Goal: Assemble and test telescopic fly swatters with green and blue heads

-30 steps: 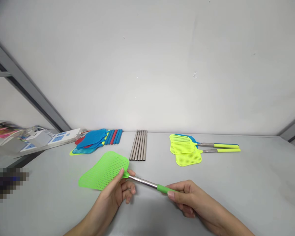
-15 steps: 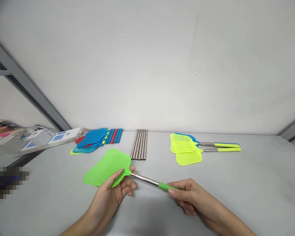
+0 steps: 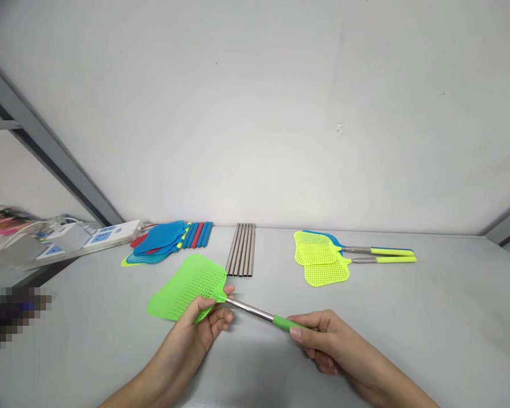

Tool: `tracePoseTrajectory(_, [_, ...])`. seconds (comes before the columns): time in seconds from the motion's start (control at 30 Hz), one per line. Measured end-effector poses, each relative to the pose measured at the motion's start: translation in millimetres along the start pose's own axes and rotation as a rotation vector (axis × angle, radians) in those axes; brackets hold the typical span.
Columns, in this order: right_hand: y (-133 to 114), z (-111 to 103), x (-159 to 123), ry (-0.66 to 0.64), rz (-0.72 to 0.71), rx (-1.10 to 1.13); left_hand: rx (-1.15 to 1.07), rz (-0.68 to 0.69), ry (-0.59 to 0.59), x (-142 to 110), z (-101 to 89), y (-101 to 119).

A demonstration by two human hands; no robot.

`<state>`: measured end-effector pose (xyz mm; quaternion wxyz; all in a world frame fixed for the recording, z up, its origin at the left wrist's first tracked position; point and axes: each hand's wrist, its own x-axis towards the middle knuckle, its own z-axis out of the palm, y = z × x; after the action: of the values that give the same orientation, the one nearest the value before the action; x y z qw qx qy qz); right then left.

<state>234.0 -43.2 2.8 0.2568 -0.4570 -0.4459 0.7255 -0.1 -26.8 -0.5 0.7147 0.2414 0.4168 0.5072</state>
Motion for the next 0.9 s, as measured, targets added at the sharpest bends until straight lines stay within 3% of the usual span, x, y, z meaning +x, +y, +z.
tracePoseTrajectory(0.53, [-2.9,4.4,-1.6,-0.017,-0.009,-0.068,-0.021,0.01,-0.006,-1.1,2.0,-0.2])
tracePoseTrajectory(0.9, [-1.3,5.2,-1.5,-0.002,-0.014,-0.066,-0.07,-0.023,0.068,-1.8,5.0,2.6])
